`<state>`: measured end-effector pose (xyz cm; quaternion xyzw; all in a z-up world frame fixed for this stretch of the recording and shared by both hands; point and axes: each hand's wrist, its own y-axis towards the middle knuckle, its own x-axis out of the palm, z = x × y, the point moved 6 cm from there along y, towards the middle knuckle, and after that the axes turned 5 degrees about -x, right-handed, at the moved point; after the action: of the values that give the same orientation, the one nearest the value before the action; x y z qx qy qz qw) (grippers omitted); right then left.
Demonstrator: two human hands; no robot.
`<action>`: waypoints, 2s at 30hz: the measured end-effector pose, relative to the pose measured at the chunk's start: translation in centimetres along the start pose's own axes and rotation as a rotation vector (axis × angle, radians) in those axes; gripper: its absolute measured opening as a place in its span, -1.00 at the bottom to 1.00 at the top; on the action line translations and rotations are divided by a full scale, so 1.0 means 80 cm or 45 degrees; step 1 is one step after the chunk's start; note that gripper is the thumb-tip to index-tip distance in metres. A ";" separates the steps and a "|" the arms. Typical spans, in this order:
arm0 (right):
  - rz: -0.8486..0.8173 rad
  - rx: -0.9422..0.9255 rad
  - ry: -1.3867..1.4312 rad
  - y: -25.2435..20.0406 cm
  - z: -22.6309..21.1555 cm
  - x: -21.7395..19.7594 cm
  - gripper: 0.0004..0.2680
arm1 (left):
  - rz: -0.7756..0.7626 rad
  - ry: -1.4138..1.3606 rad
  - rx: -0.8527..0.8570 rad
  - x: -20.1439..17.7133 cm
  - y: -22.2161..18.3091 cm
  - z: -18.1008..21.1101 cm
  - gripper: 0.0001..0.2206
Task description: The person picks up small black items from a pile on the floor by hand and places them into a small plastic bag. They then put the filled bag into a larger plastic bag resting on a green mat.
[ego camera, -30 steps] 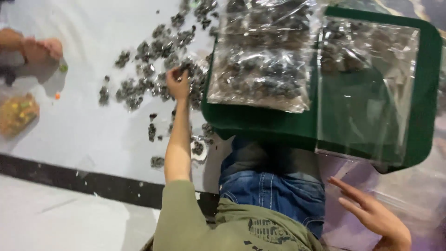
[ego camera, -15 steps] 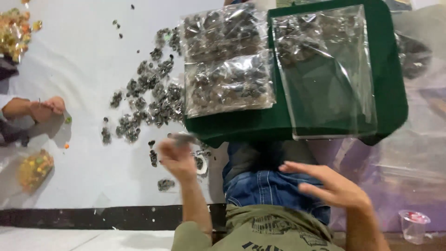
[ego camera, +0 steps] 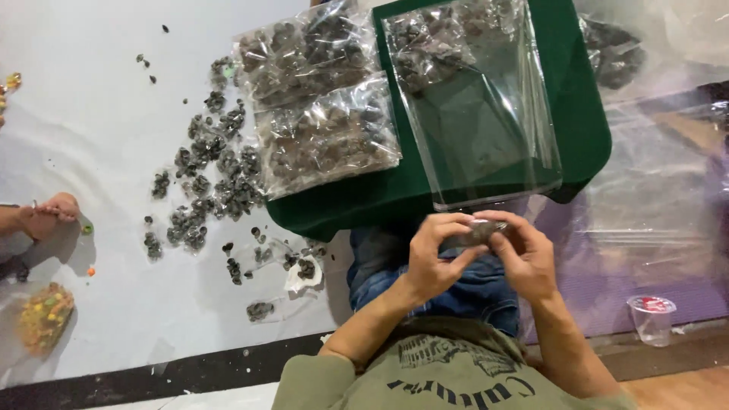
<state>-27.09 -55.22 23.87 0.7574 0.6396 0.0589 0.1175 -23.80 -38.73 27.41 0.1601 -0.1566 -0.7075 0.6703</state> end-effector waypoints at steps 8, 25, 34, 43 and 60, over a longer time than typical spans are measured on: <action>0.142 0.071 -0.221 0.031 0.003 -0.033 -0.67 | -0.093 1.068 0.517 0.013 0.057 0.015 -0.83; 0.175 -0.408 -0.755 0.101 -0.039 0.006 -0.81 | -0.106 1.321 0.425 0.027 0.078 -0.042 -0.52; 0.098 -0.380 -0.842 0.093 -0.023 0.004 -0.79 | 0.157 1.048 0.444 0.017 0.090 -0.012 -0.84; 0.243 -0.649 -0.957 0.197 0.032 0.037 -0.70 | 0.220 0.975 0.428 0.015 0.085 -0.015 -0.86; 0.416 -0.838 -0.710 0.321 0.051 0.031 -0.58 | 0.121 0.910 0.308 0.019 0.089 0.001 -0.78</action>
<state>-1.14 -57.19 26.28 0.7575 0.4032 0.0705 0.5086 -17.50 -40.61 30.59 0.4673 -0.0027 -0.5514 0.6910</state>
